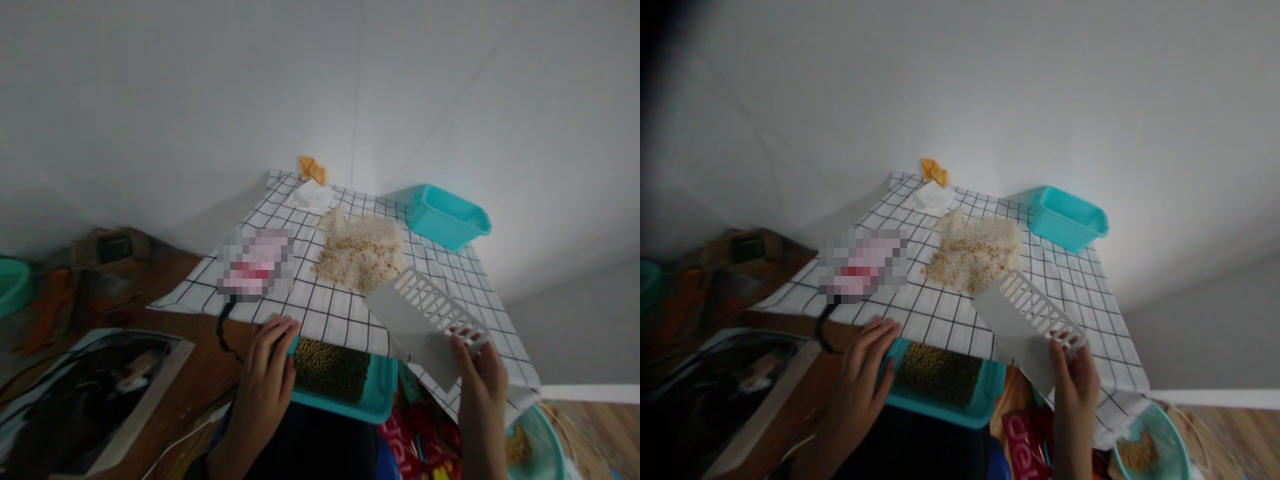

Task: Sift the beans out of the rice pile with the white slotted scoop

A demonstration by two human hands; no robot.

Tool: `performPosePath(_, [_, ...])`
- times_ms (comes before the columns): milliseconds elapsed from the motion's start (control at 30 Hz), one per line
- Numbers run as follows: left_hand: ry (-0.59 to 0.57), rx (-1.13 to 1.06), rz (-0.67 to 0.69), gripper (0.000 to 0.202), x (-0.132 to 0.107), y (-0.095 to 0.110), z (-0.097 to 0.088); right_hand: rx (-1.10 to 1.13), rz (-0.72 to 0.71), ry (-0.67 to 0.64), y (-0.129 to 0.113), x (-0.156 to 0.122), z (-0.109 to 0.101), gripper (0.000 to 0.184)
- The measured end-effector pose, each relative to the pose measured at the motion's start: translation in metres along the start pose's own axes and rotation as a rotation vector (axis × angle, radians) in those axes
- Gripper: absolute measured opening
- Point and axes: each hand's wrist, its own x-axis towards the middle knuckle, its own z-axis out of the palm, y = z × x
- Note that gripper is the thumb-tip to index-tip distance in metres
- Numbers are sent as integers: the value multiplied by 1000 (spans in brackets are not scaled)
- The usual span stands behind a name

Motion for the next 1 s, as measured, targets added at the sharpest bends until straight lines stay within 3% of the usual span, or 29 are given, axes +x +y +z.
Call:
performPosePath(533, [2,-4,6,64,1,-1,0,6,-94,14,0,10,25,29])
performPosePath(1000, [-5,-7,6,59,0,-2,1,20,-115,-20,-3,6,27,24])
